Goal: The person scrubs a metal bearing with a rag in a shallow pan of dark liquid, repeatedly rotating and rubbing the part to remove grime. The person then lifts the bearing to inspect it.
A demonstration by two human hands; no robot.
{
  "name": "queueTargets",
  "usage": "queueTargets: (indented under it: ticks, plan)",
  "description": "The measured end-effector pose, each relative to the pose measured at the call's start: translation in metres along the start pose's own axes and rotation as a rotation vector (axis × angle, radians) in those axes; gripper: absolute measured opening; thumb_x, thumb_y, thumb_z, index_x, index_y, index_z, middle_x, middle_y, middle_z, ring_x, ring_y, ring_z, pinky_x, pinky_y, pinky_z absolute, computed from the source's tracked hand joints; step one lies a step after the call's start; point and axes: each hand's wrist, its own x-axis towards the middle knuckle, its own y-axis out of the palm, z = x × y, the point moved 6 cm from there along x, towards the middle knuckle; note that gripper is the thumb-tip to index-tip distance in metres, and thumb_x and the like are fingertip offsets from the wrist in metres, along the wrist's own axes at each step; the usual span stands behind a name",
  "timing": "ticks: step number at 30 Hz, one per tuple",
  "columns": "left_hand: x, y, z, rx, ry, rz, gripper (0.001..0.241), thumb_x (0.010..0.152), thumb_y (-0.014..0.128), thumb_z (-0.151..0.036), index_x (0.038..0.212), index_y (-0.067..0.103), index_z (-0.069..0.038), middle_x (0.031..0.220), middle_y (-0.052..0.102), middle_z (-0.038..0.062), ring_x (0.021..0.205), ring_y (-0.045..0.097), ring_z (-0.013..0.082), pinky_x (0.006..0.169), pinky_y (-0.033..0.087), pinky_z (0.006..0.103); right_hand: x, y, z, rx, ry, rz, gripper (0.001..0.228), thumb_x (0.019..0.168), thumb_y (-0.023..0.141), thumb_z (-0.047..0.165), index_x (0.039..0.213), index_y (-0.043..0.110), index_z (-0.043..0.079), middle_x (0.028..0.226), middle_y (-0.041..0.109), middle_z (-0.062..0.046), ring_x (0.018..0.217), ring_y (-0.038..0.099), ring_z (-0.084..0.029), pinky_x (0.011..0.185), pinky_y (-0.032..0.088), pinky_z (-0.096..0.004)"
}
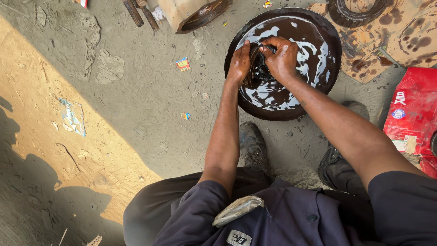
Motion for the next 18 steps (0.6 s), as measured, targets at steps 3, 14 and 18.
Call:
queueTargets:
  ticks: [3, 14, 18]
  plan:
    - [0.001, 0.003, 0.004, -0.026, 0.007, -0.049, 0.065, 0.104, 0.037, -0.051, 0.091, 0.069, 0.004, 0.076, 0.07, 0.015, 0.073, 0.065, 0.0236, 0.072, 0.052, 0.0404, -0.007, 0.004, 0.009, -0.011, -0.125, -0.028, 0.01, 0.087, 0.076, -0.005, 0.096, 0.079, -0.001, 0.093, 0.078, -0.017, 0.078, 0.074, -0.021, 0.072, 0.058, -0.038]
    - [0.027, 0.007, 0.037, -0.436, -0.13, 0.043, 0.104, 0.093, 0.03, -0.076, 0.142, 0.051, 0.013, 0.142, 0.06, 0.03, 0.128, 0.06, 0.0384, 0.112, 0.043, 0.0471, -0.059, 0.019, 0.046, -0.087, -0.665, 0.142, 0.019, 0.079, 0.069, -0.013, 0.092, 0.074, 0.001, 0.096, 0.075, -0.013, 0.09, 0.073, -0.025, 0.079, 0.063, -0.037]
    - [0.011, 0.016, 0.036, -0.42, -0.182, -0.01, 0.105, 0.092, 0.031, -0.078, 0.146, 0.044, 0.011, 0.143, 0.054, 0.026, 0.128, 0.057, 0.0344, 0.107, 0.045, 0.049, -0.035, 0.011, 0.023, -0.043, -0.342, 0.026, 0.013, 0.089, 0.072, -0.009, 0.099, 0.072, -0.001, 0.102, 0.073, -0.016, 0.091, 0.073, -0.024, 0.078, 0.062, -0.033]
